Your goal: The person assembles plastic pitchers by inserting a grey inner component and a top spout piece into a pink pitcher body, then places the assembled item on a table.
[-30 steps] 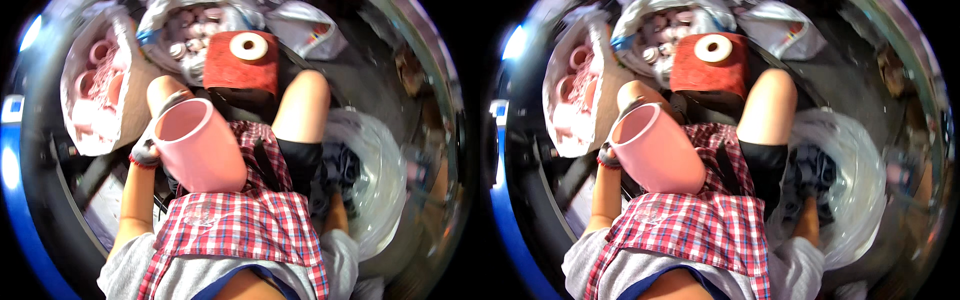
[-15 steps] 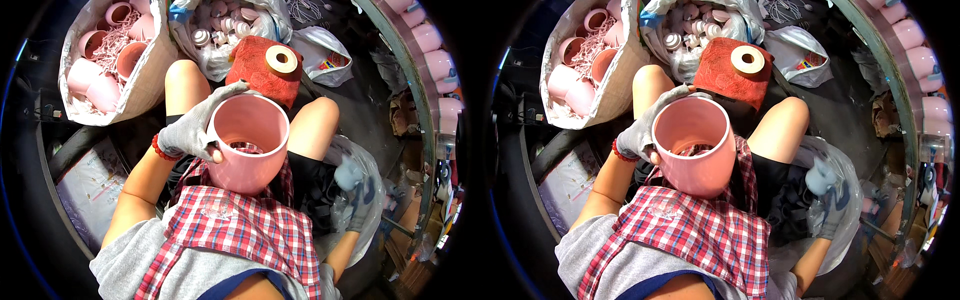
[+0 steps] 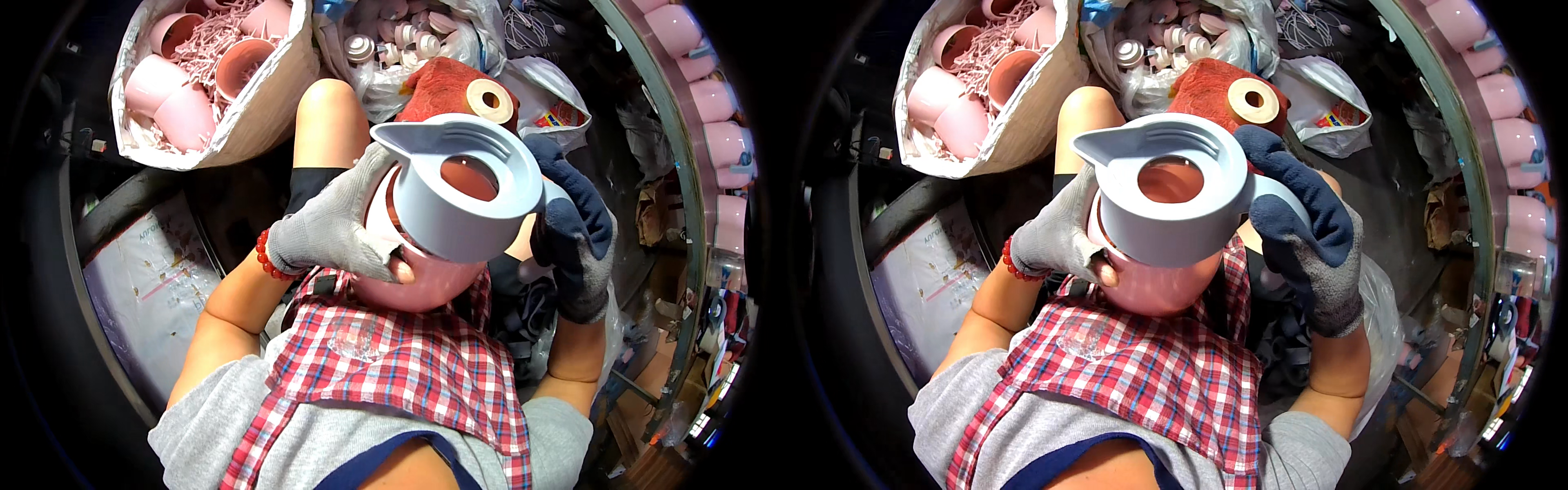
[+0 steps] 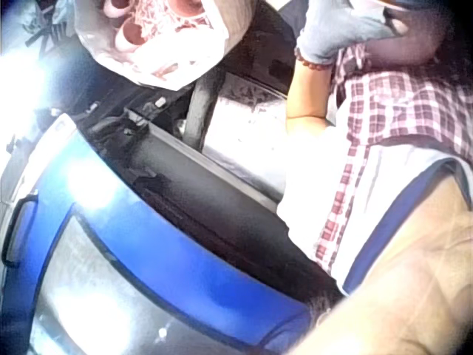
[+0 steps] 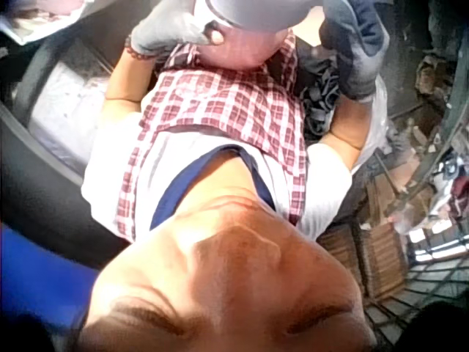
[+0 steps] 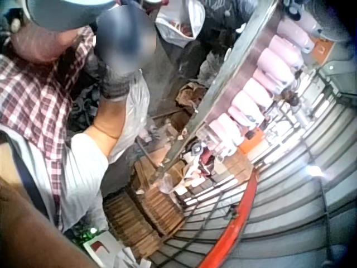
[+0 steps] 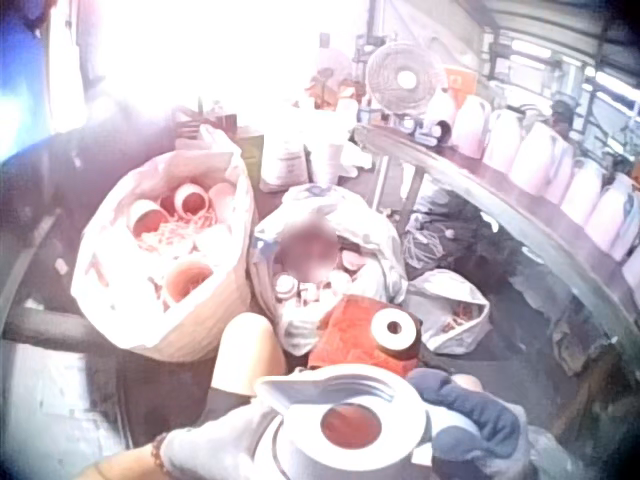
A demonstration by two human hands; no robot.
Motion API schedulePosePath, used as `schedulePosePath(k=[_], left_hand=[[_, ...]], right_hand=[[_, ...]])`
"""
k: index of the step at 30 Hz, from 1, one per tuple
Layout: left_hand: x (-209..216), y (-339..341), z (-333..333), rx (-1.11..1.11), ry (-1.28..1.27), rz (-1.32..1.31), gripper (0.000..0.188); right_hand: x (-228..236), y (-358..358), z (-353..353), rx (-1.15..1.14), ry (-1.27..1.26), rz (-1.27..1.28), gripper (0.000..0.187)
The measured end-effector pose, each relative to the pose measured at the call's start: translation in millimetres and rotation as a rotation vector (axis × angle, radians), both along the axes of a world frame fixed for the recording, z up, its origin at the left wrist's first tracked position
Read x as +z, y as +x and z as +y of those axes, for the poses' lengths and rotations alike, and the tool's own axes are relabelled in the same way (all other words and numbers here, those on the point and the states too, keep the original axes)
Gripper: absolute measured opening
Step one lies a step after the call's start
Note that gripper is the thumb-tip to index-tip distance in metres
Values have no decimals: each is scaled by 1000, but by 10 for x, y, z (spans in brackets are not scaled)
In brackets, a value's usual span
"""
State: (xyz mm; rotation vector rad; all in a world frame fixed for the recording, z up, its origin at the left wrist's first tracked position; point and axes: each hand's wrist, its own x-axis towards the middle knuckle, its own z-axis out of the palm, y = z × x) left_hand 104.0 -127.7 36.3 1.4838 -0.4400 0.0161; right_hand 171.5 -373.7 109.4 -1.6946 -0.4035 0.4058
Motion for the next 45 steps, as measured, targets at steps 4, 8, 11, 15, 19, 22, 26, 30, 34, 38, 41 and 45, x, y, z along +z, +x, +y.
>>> schedulePosePath(k=[4, 8, 11, 15, 19, 22, 26, 30, 34, 38, 41, 45], left_hand=[[-49, -65, -19, -4, -27, 106, 121], [-125, -40, -43, 34, -7, 34, 122], [-171, -59, -47, 14, -23, 70, 121], [-175, -77, -70, 11, -64, 128, 121], [-151, -98, -52, 5, -58, 151, 121], [-201, -84, -49, 15, -8, 69, 120], [-220, -59, -49, 6, 2, 60, 118], [-280, -69, -65, 7, -27, 108, 116], [-280, -91, -53, 2, 18, 67, 114], [-319, 31, 5, -77, 31, -25, 114], [-241, 148, -53, -90, -240, 73, 114], [-130, 266, -69, -145, -289, 205, 107]], right_hand=[[-14, -46, 85, -17, 11, 77, 47], [-177, -65, 121, -90, -6, -51, 54], [-245, -49, 60, -55, -17, -75, 52], [-305, -38, 23, -25, -30, -126, 52], [-364, -52, 11, -27, -44, -180, 53], [-408, -38, -9, -29, -54, -209, 54], [-451, -20, -4, -27, -64, -233, 55], [-472, -75, 11, -53, -64, -290, 51], [-423, -126, 13, -23, -95, -247, 43], [-486, -97, -44, 7, -50, -149, 43], [-468, -109, 24, -14, 35, -45, 43], [-523, -79, 58, -44, 60, -9, 41]])
